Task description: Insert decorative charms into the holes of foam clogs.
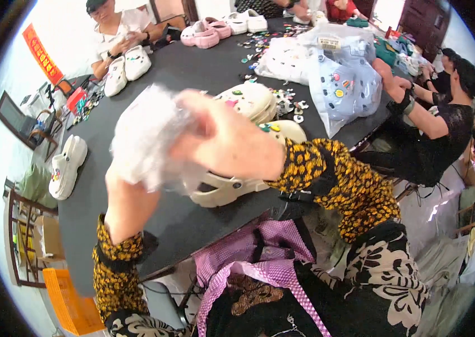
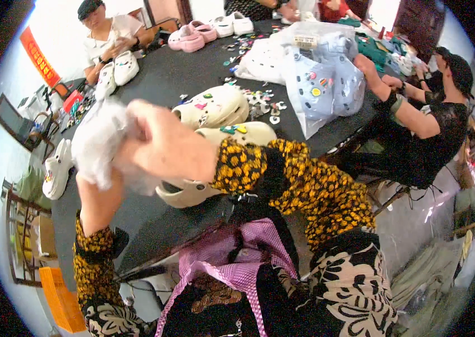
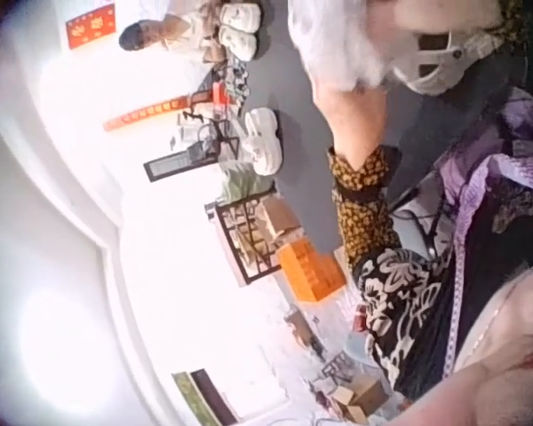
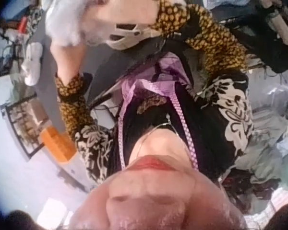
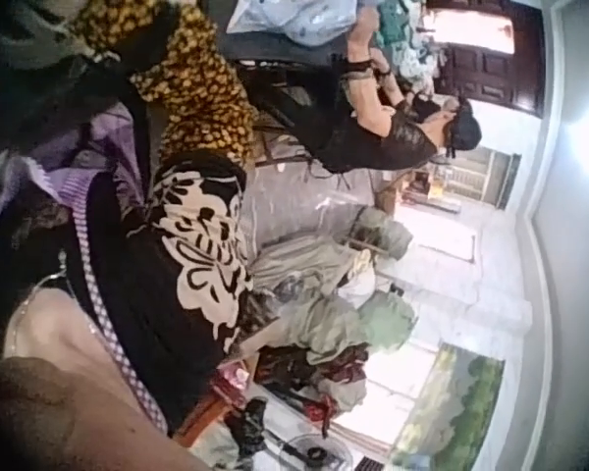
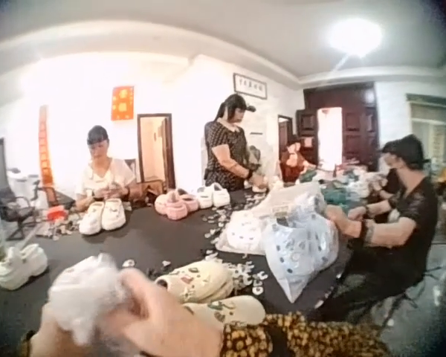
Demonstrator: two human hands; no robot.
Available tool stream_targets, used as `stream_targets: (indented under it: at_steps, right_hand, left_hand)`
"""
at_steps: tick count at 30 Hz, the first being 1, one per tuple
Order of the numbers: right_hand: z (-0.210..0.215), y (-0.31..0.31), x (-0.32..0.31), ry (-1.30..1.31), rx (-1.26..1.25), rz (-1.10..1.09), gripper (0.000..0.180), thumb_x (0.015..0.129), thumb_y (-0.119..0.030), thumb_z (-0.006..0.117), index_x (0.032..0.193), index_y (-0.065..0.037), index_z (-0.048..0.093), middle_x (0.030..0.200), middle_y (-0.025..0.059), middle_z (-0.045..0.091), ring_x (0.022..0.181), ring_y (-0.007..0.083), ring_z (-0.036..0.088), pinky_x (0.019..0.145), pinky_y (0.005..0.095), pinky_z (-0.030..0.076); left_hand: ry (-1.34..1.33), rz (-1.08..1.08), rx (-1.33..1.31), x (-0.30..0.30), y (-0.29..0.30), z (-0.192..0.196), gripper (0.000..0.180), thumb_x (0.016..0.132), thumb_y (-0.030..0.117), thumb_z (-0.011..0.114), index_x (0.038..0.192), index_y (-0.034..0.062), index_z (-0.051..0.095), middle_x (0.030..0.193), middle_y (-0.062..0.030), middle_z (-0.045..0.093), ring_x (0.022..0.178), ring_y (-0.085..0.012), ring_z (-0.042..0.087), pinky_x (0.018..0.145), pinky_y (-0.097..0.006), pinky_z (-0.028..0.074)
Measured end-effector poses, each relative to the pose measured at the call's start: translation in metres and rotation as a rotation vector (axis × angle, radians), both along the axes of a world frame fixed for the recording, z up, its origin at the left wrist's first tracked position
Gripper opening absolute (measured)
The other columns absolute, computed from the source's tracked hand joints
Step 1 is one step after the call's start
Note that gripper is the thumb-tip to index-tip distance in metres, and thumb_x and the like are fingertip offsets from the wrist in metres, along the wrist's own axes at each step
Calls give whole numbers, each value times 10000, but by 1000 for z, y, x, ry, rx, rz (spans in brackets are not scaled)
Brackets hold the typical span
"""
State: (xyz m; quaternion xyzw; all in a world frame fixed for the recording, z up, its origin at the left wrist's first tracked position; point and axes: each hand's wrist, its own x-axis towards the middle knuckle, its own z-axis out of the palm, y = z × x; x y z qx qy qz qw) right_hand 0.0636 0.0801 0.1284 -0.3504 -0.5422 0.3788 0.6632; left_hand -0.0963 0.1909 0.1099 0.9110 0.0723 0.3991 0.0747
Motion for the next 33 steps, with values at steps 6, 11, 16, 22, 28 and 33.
stream_targets:
  at_steps: [6,11,16,22,28,33]
  right_hand:
    - [-22,-36,39,-795,275,-440,432,795,-206,662,1132,36,542,1111,191,555,1058,319,538,937,394,421]
    - [-53,-63,67,-979,102,-649,412,794,-96,664,1186,-39,549,1191,142,530,1140,314,499,982,392,398]
    - [-44,-71,58,-977,204,-676,420,770,-61,671,1173,-31,558,1155,136,571,1093,314,529,974,396,401]
    - [-49,-68,38,-1263,336,-714,511,667,-94,713,1159,-68,582,1153,84,582,1089,256,542,937,417,391]
    - [-70,-69,28,-1488,223,-548,363,722,-197,711,1048,-74,611,1064,59,607,1100,204,543,1016,449,322]
    - [-67,-62,29,-1587,177,-505,262,764,-292,652,903,-73,613,849,55,622,940,222,593,1002,440,336]
  left_hand:
    - [22,103,-332,-37,14,10,378,749,-74,462,1105,-40,583,998,-146,658,958,-222,622,837,-325,466]
    - [535,-59,-444,-25,14,50,385,698,-57,520,1070,-6,604,1099,-196,599,1033,-341,589,852,-344,461]
    - [621,-67,-152,20,15,43,205,718,50,575,915,21,626,905,-151,590,890,-376,561,806,-415,456]
    - [511,-133,116,63,9,1,178,711,10,556,889,16,556,888,-152,616,885,-344,579,806,-420,466]
    - [393,-58,182,50,-17,-33,283,662,-7,618,909,12,481,954,-183,499,836,-335,573,676,-392,475]
    - [431,-193,-122,26,-33,-21,422,713,26,656,1099,-28,494,1034,-199,501,881,-340,572,758,-400,481]
